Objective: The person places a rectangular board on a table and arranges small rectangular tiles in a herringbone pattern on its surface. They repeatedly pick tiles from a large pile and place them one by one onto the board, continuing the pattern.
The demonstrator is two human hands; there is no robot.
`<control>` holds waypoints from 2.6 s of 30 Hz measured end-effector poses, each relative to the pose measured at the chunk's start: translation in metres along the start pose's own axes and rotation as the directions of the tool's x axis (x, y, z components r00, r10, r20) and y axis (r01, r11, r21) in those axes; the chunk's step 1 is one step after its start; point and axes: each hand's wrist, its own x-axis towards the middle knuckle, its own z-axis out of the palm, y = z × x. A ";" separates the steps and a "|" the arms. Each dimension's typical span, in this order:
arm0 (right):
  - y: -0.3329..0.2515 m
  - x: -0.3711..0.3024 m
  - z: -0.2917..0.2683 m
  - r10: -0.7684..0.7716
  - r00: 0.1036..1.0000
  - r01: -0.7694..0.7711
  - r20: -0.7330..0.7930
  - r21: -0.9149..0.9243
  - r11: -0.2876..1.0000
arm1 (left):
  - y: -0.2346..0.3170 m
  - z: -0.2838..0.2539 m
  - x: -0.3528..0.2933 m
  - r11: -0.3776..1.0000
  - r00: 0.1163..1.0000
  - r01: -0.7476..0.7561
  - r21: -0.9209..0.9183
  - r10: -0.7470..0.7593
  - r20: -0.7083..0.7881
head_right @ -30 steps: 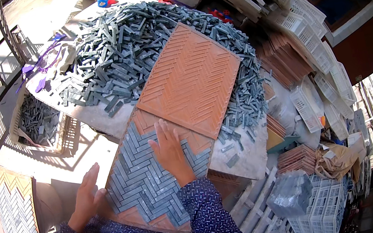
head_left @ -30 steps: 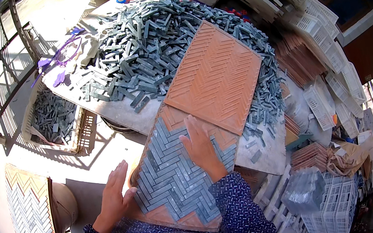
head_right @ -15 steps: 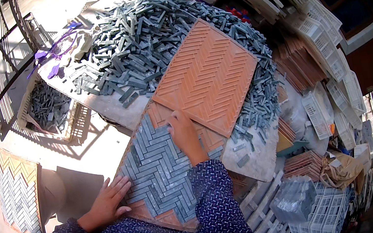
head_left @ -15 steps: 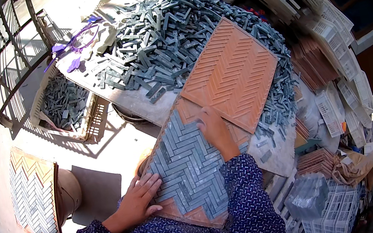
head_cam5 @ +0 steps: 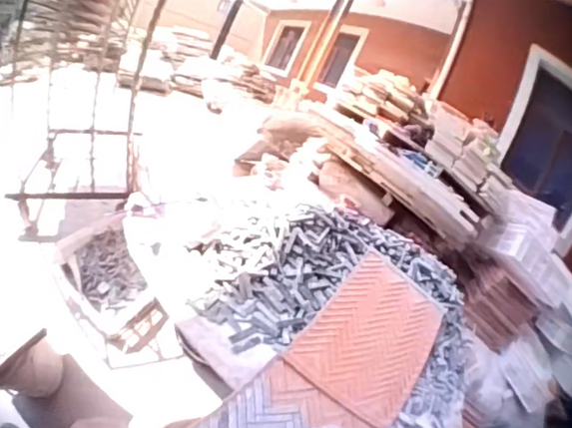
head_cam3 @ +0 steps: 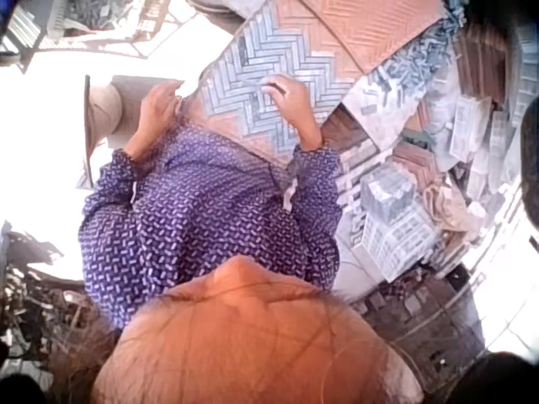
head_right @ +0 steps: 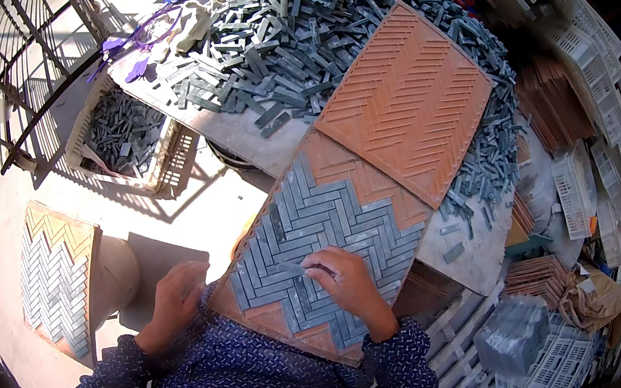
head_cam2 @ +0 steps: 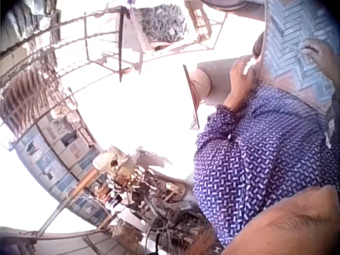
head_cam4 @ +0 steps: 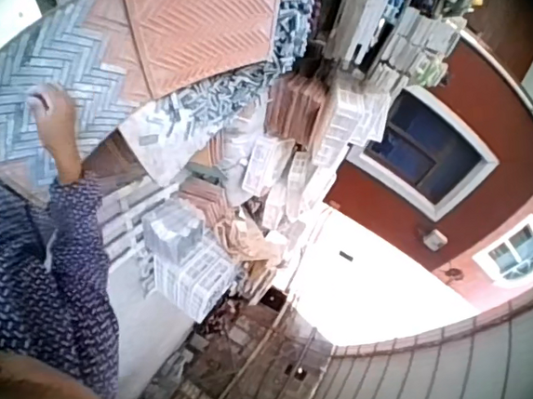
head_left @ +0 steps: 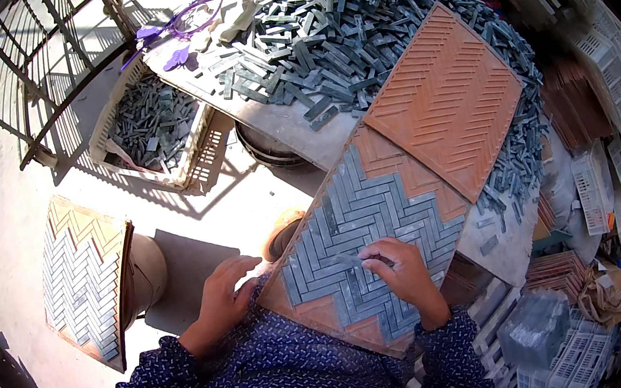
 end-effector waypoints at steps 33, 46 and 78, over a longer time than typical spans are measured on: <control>0.011 -0.016 0.036 -0.309 0.933 0.268 -0.186 -0.214 0.939 | 0.027 0.033 -0.002 0.741 0.774 -0.626 0.243 0.550 0.314; 0.096 0.024 -0.066 0.086 0.807 -0.316 -0.584 -0.305 0.898 | 0.037 0.039 -0.002 0.666 0.746 -0.660 0.348 0.525 0.411; 0.051 -0.123 -0.037 0.517 0.795 -0.222 -0.319 0.640 0.736 | 0.039 0.061 0.006 0.733 0.777 -0.623 0.274 0.538 0.327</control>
